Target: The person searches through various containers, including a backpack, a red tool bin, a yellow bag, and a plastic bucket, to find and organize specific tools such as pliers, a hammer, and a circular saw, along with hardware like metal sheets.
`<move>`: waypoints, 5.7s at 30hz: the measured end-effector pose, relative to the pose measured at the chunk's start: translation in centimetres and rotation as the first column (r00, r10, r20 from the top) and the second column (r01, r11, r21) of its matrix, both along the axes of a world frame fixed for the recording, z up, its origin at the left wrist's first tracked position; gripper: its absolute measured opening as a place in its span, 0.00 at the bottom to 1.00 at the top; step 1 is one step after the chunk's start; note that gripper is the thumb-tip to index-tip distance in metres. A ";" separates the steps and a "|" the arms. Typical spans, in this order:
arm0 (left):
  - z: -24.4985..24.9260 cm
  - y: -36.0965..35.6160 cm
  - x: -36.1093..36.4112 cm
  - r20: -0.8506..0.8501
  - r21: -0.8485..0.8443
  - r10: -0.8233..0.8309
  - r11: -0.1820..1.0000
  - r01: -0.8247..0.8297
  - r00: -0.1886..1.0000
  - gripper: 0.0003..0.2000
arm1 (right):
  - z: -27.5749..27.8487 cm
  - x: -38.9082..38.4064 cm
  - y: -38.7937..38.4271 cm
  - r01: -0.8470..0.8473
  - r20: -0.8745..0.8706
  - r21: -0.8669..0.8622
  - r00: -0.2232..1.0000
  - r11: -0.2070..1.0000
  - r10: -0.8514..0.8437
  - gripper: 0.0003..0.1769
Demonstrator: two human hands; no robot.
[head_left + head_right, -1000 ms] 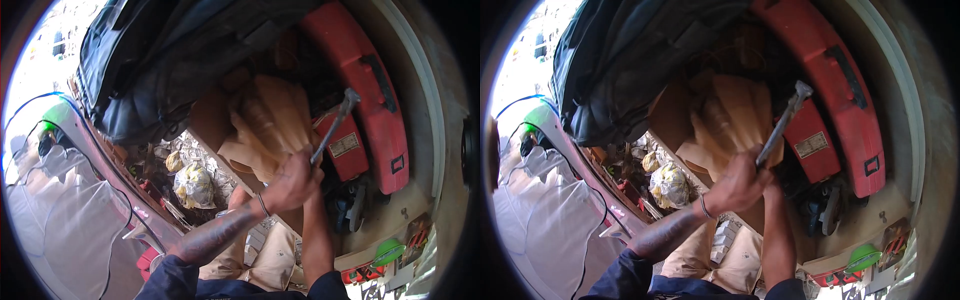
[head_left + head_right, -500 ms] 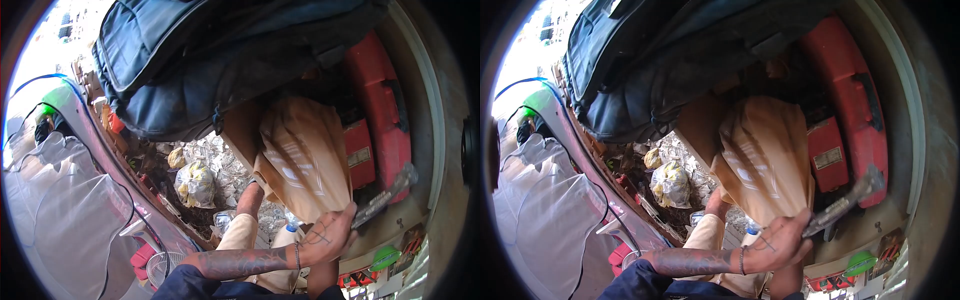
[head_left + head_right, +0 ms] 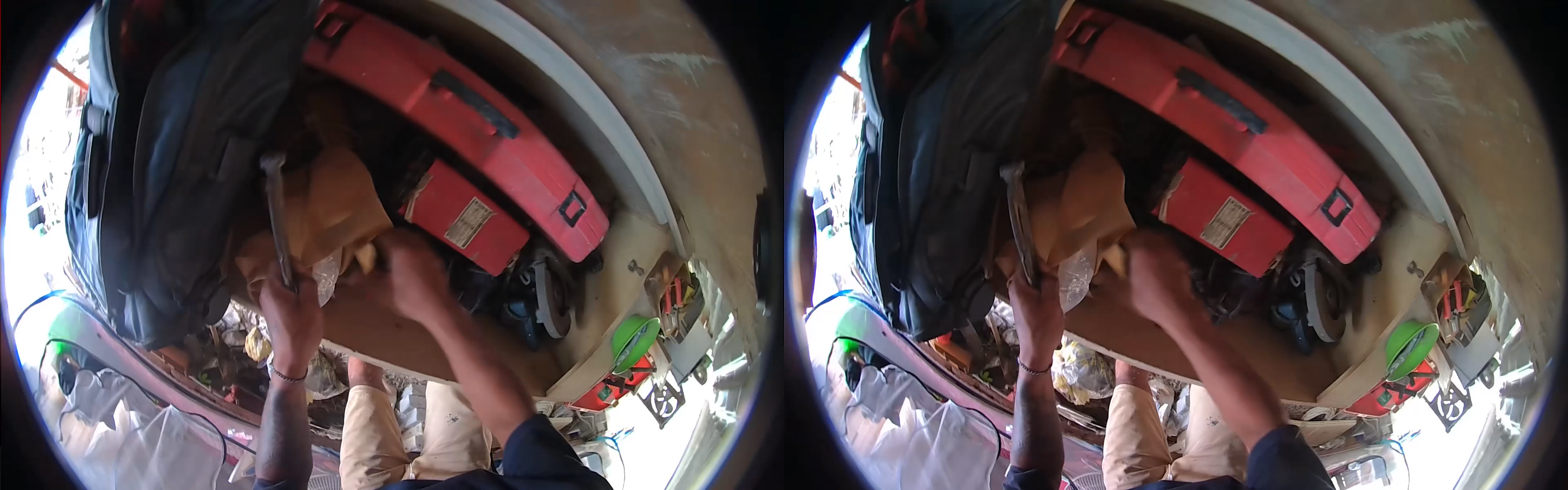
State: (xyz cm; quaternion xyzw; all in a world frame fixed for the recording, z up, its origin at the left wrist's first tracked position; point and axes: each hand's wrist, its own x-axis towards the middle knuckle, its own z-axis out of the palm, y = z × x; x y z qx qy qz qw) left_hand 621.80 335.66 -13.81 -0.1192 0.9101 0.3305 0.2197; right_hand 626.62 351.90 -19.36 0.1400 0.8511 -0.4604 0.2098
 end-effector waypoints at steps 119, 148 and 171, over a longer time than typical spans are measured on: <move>-13.3 17.8 3.4 0.011 -0.281 -0.972 0.222 0.934 0.234 0.34 | -8.4 3.0 36.4 0.464 -0.515 0.649 0.851 0.602 -0.101 0.26; -16.7 21.5 -1.8 0.089 -0.252 -0.992 0.066 0.966 0.091 0.55 | -4.7 10.0 19.6 0.680 -0.875 0.297 0.475 0.670 -0.095 0.20; -10.7 7.7 -8.1 0.227 -0.320 -0.729 0.571 0.756 0.646 0.36 | -9.3 2.2 12.1 -0.149 -0.037 0.575 0.977 0.804 0.208 0.65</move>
